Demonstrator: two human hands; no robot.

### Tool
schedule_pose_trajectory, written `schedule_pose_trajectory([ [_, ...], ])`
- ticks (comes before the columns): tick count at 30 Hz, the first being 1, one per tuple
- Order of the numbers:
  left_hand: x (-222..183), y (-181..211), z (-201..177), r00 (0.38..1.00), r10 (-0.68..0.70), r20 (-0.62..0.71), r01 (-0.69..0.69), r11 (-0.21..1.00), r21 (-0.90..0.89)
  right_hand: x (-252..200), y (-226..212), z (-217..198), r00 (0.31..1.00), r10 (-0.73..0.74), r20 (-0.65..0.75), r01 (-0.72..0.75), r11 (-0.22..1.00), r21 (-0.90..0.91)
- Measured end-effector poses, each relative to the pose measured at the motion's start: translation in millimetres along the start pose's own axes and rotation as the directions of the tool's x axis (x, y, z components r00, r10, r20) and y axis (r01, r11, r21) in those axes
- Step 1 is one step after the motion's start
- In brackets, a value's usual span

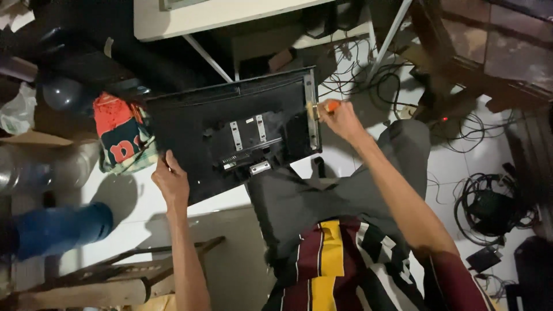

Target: Cleaning the interior of a monitor back cover using a paintbrush to remove dust.

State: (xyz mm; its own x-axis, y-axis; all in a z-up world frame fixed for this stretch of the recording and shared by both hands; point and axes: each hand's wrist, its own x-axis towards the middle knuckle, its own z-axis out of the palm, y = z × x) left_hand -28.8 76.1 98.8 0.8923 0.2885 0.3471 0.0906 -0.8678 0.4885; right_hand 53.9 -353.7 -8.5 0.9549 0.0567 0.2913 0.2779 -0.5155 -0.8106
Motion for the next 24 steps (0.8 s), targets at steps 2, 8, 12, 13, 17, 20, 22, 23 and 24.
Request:
schedule_pose_trajectory([
  [2,8,9,3,0.999,0.038,0.005,-0.038,0.999,0.001,20,-2,-7,1.000,-0.006,-0.019,0.005,0.996,-0.087],
  [8,7,17,5,0.999,0.040,-0.002,-0.040,0.997,0.063,40,0,-6,0.959,-0.178,-0.220,0.197,0.978,0.068],
  [12,9,32,-1,0.998,0.067,0.012,-0.067,0.996,0.054,16,42,11,0.991,-0.130,-0.012,0.131,0.991,0.026],
  [13,11,39,-4,0.995,0.097,0.013,-0.097,0.995,0.037,12,49,10,0.990,-0.135,0.052,0.133,0.991,0.030],
  [17,12,13,4,0.995,0.101,0.011,-0.102,0.992,0.071,43,7,-15,0.969,-0.157,-0.191,0.151,0.988,-0.046],
  [20,4,6,5,0.998,0.060,-0.006,-0.060,0.998,0.010,38,11,-8,0.972,-0.122,-0.202,0.139,0.987,0.076],
  [22,1,-2,8,0.999,0.029,-0.027,-0.031,0.998,-0.059,26,20,2,0.988,-0.073,-0.136,0.076,0.997,0.018],
  [23,0,-5,8,0.999,0.025,-0.025,-0.026,0.998,-0.057,10,19,6,0.989,-0.071,-0.131,0.074,0.997,0.019],
  [24,-2,-9,8,0.999,0.021,-0.026,-0.023,0.998,-0.052,-6,19,11,0.998,0.055,0.009,-0.055,0.998,-0.009],
])
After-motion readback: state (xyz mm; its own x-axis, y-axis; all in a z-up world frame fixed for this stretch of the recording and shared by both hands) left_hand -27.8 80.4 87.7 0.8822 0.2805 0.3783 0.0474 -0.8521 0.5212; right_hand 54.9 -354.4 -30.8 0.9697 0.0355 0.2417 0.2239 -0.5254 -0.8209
